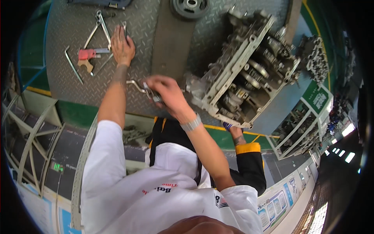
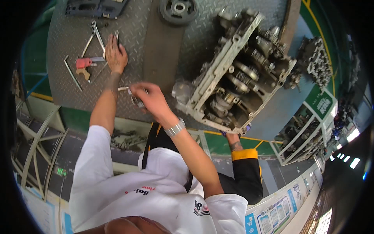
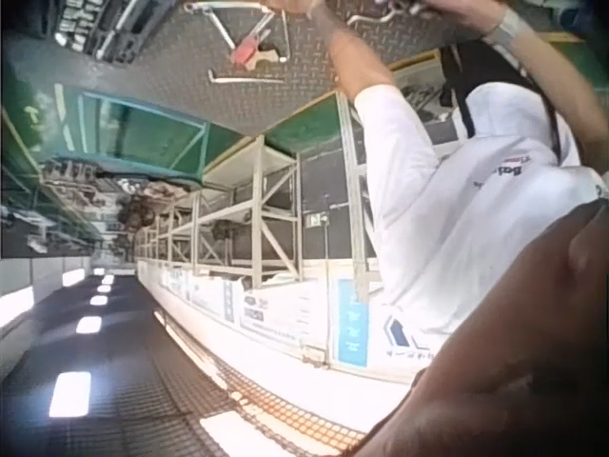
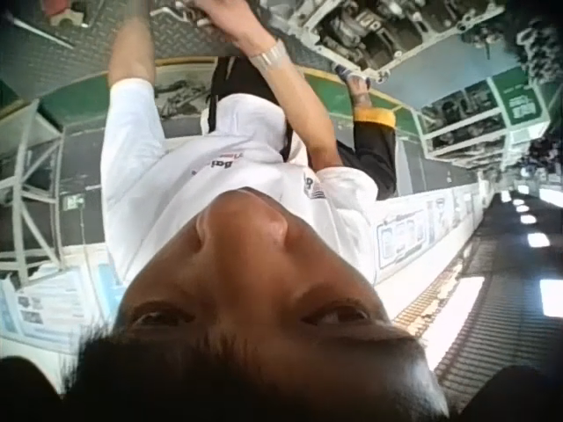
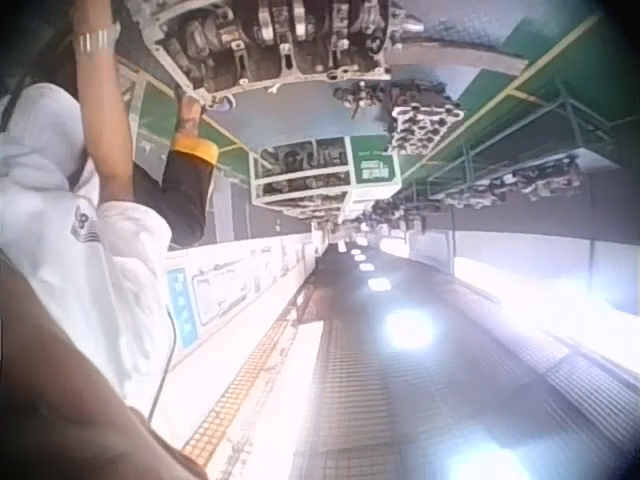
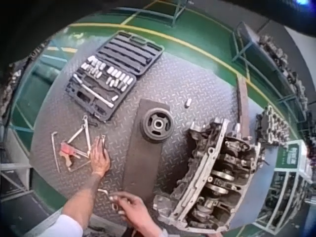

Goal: Disassembling and inspecting engine components on a workshop stand.

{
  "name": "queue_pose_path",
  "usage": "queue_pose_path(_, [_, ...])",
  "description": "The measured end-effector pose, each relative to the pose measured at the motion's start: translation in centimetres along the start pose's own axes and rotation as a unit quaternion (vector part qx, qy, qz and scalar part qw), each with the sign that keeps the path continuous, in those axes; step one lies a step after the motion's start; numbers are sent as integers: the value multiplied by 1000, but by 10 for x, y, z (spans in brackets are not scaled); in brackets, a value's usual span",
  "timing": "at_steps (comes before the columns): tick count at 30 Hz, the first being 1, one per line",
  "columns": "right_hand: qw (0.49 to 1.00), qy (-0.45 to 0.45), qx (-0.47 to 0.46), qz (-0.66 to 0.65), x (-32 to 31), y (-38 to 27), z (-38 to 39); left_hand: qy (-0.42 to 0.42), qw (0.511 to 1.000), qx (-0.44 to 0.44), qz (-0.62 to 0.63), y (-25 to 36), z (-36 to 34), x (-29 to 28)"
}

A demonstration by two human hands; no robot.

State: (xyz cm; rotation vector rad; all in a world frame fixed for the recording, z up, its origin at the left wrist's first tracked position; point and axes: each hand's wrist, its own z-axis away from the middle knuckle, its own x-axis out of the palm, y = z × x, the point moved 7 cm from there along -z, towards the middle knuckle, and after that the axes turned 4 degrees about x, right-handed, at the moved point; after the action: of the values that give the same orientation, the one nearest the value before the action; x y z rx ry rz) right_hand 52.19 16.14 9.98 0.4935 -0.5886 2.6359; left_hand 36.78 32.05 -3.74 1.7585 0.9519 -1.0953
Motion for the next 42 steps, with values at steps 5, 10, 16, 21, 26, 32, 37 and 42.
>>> queue_pose_path(5, [986, 95, -132, -43, 8, -127, -165, -24, 998, -39, 35, -7, 2, 3])
queue_pose_path(10, [905, 317, -182, 219, -21, -201, -256, -48, 996, -58, 43, -4, -5, 7])
queue_pose_path(16, [769, 335, -265, 476, 7, -238, -254, -61, 994, -89, 31, -17, 4, 11])
queue_pose_path(21, [465, 340, -535, 618, 77, -330, -224, -65, 994, -87, 29, -17, 0, 12])
queue_pose_path(26, [587, 273, -341, 682, 104, -361, -292, -55, 994, -92, 36, -16, 3, 15])
queue_pose_path(32, [646, 137, -409, 630, 84, -391, -321, -47, 994, -87, 48, -17, 2, 14])
queue_pose_path(37, [629, 121, -388, 663, 55, -399, -285, -55, 992, -94, 60, -18, 4, 15])
queue_pose_path(42, [551, 167, -479, 663, 88, -368, -273, -57, 992, -105, 42, -26, 8, 13])
